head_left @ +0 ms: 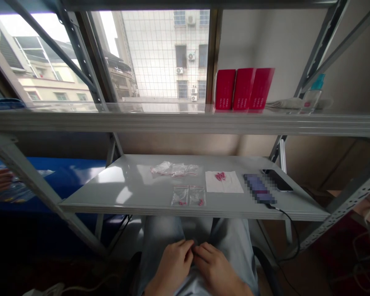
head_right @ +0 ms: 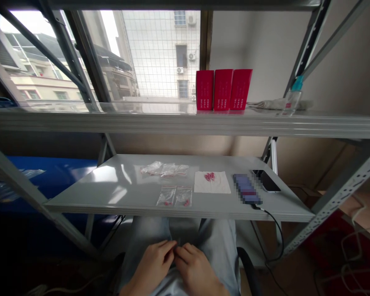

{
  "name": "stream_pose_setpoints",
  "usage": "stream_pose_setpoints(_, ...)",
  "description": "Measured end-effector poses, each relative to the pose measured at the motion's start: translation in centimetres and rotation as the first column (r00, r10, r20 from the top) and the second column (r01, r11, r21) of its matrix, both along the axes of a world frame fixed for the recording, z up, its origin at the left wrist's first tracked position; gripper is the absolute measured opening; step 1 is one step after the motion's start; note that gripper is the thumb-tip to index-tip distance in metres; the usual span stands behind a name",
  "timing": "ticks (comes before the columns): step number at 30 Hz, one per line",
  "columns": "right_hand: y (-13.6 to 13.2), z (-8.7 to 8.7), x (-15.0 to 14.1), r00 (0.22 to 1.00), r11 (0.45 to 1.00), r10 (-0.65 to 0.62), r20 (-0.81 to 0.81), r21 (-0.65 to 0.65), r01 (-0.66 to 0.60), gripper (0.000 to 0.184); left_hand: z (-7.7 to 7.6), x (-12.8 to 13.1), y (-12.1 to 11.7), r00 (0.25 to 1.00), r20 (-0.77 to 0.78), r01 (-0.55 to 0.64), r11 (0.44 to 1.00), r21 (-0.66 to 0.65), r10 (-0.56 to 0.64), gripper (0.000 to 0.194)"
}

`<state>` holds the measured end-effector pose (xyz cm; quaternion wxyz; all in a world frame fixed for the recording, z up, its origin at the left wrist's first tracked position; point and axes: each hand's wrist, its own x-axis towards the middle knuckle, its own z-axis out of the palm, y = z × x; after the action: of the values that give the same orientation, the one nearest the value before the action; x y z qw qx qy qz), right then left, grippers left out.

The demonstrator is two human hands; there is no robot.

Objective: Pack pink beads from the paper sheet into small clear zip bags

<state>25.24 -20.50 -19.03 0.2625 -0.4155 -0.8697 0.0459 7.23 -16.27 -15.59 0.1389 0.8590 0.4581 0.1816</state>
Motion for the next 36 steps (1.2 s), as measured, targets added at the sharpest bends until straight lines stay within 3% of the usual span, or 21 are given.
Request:
stream_pose_setpoints(4, 0.4, -0.1, 0.3, 0.998, 0.999, -0.046, 0.037, 0.029, 0.045, 0.03, -0.7, -0.3, 0.6, 0.995, -0.101, -0.013, 1.0, 0.025, 0.016, 0.042)
stream_pose_setpoints(7, 0.4, -0.3, 0.5, 0.998, 0.998, -0.049, 0.05, 0.043, 0.047, 0.022, -1.1, -0.3, 0.7, 0.996, -0.083, -0.014, 0.999, 0.03, 0.016, 0.043)
stream_pose_setpoints(11, 0.6, -0.6, 0.5, 0.995, 1.0, -0.004, 0.097, 0.019, 0.002, 0.016, -1.3, -0.2, 0.5, 1.0, -0.007, -0.009, 1.0, -0.01, 0.009, 0.042)
stream_pose_setpoints(20, 0.1, 0.9, 1.0, 0.991, 0.996, -0.065, 0.116, -0.052, 0.072, 0.028, -0.4, -0.9, 1.1, 0.945, 0.319, 0.131, 0.975, -0.178, -0.069, 0.034)
stream_pose_setpoints(25, -0.5, 3.5, 2.4, 0.999, 0.981, 0.013, 0.039, -0.194, -0.005, 0.036, 0.1, -2.4, 2.1, 0.932, 0.293, 0.307, 0.892, -0.331, -0.212, 0.076)
stream_pose_setpoints(29, -0.6, 4.9, 3.2, 0.997, 0.967, 0.079, 0.014, -0.246, -0.073, 0.038, 0.1, -2.3, 2.4, 0.923, 0.292, 0.347, 0.869, -0.353, -0.251, 0.078)
stream_pose_setpoints(36, -0.8, 4.7, 3.3, 0.992, 0.959, 0.124, -0.031, -0.253, -0.128, 0.047, 0.3, -1.9, 2.0, 0.864, 0.42, 0.426, 0.848, -0.316, -0.278, 0.077)
